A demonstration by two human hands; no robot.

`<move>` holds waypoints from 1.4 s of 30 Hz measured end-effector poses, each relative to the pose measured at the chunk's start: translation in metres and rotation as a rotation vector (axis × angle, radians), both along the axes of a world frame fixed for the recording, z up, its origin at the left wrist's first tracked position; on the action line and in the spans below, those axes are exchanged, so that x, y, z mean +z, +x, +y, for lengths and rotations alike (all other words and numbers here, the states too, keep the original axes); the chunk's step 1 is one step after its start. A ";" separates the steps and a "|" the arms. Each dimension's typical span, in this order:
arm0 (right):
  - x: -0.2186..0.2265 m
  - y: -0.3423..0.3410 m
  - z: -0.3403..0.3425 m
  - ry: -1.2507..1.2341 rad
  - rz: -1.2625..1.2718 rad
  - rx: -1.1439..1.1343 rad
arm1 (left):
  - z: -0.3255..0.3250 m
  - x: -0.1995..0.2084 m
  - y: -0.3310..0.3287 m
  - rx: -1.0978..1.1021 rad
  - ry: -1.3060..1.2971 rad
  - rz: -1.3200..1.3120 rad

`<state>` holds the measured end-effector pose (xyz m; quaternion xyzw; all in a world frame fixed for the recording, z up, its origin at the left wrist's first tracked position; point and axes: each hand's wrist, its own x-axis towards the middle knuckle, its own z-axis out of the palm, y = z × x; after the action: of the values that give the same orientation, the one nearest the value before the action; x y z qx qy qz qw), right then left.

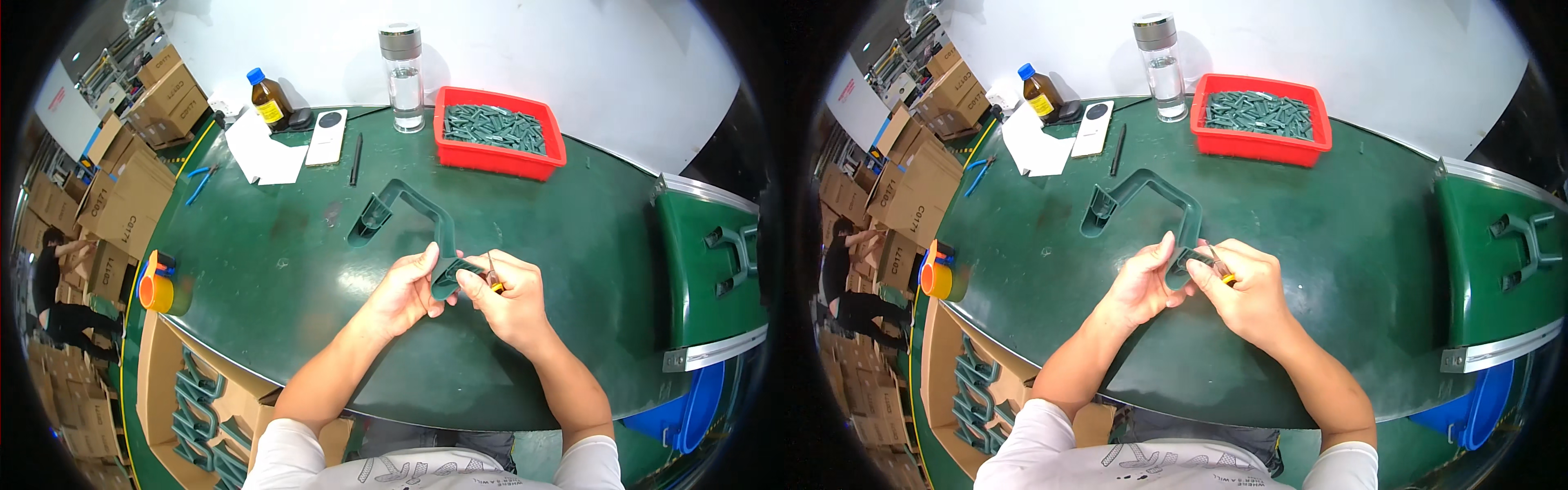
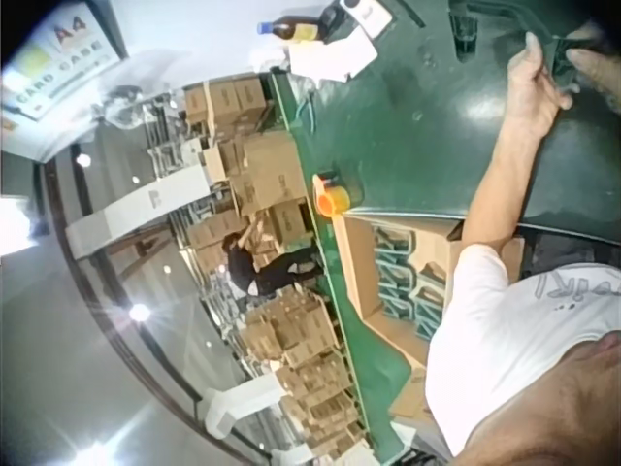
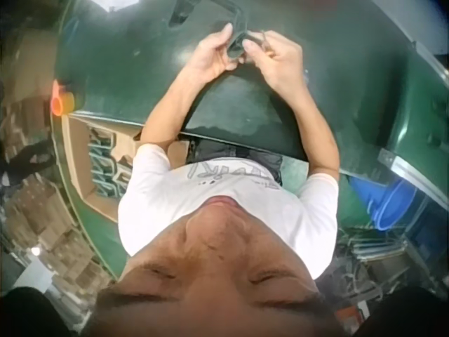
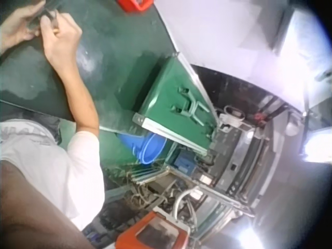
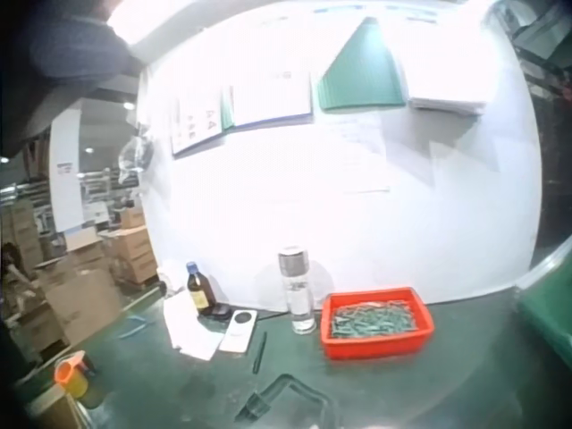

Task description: Using a small tool to trim or clean excess material from green U-shaped plastic molded parts.

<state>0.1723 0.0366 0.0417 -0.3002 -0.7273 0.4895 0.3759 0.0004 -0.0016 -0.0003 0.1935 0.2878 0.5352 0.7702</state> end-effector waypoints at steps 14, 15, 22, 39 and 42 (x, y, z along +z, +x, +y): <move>0.002 0.000 0.002 -0.002 -0.173 -0.048 | -0.001 0.002 0.004 0.183 -0.043 0.034; 0.003 0.001 0.002 -0.018 -0.234 -0.077 | 0.000 0.000 -0.001 0.221 -0.072 0.048; 0.011 0.009 0.000 0.250 -0.192 -0.046 | 0.006 -0.007 -0.008 0.289 -0.126 0.251; 0.015 0.014 0.000 0.244 -0.171 -0.001 | 0.007 -0.007 -0.001 0.177 -0.120 0.362; 0.014 0.014 0.000 0.243 -0.160 0.007 | 0.007 -0.007 -0.001 0.174 -0.121 0.367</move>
<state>0.1865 0.0361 0.0562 -0.2881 -0.8100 0.3734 0.3485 -0.0006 0.0058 -0.0076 0.2155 0.4705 0.5372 0.6660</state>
